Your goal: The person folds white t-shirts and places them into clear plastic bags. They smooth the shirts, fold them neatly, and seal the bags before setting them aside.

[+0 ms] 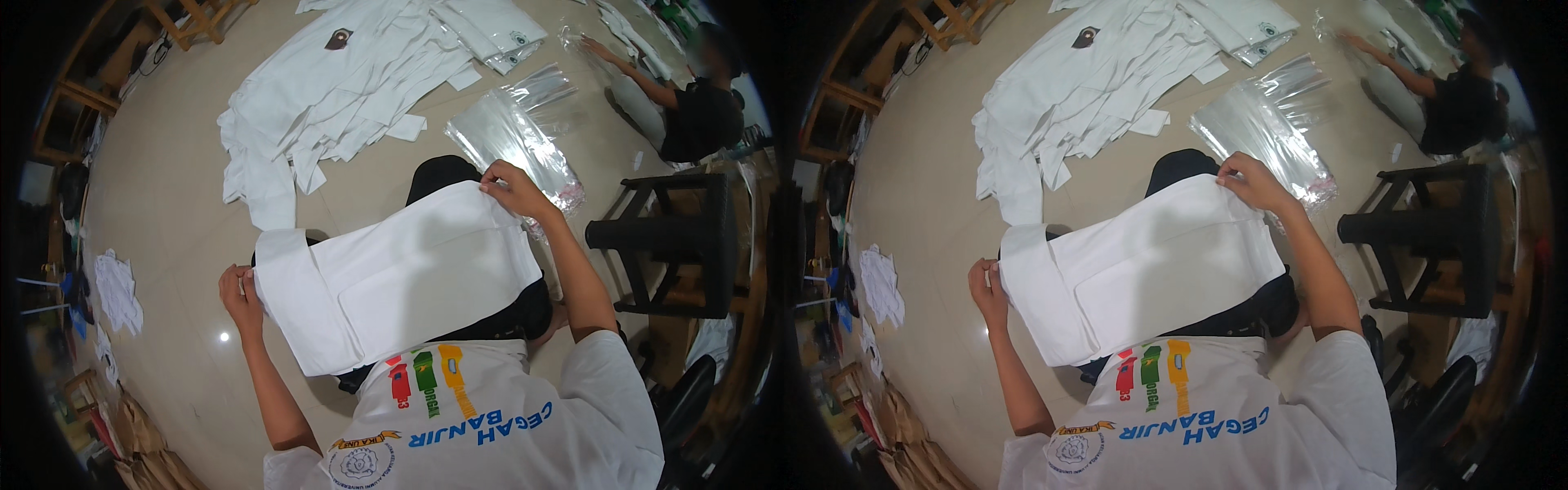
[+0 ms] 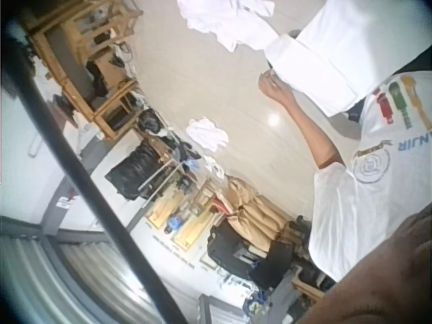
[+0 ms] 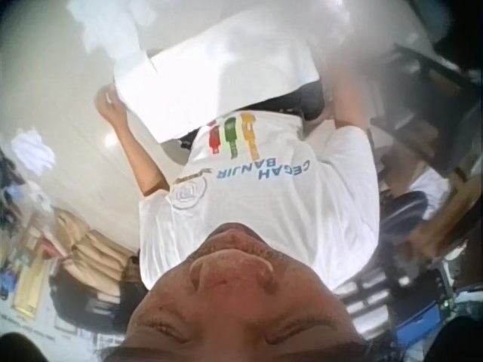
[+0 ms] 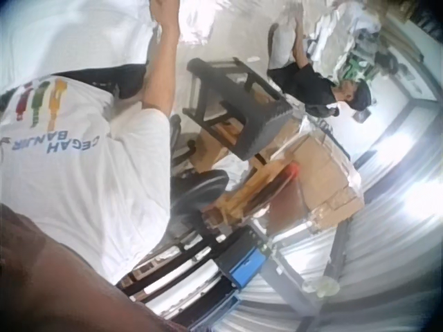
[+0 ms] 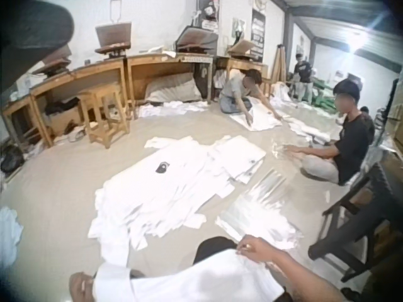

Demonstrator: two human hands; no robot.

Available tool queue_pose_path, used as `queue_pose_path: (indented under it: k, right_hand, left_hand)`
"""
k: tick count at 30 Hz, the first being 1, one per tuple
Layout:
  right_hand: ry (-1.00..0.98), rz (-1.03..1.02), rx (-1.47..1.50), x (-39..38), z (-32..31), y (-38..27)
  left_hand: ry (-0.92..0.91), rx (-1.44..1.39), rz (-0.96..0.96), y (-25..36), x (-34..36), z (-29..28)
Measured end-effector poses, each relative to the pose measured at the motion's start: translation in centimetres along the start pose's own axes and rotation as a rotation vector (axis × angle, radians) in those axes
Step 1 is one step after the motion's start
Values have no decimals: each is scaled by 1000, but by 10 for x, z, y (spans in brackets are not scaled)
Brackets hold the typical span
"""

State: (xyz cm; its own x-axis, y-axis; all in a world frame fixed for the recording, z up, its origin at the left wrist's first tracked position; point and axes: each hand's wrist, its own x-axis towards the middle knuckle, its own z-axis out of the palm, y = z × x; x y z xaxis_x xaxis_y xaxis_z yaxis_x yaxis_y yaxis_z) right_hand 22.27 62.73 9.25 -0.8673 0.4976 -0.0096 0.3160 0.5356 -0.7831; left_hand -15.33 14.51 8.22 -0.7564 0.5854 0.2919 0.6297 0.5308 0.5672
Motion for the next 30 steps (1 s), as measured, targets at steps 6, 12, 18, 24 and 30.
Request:
queue_pose_path:
  k: [6, 12, 18, 24, 30]
  right_hand:
    - [135, 47, -3, 6, 12, -1]
    - [128, -21, -49, 11, 22, 11]
    - [160, 108, 4, -2, 25, 34]
    - [165, 153, -47, -3, 25, 57]
    - [153, 124, -37, -8, 22, 58]
  left_hand:
    - [22, 145, 4, -14, 5, -9]
    - [-76, 189, -133, -23, 9, 6]
    - [20, 140, 98, 87, 18, 23]
    - [-451, 168, 234, 127, 30, 59]
    - [-549, 221, 238, 134, 40, 63]
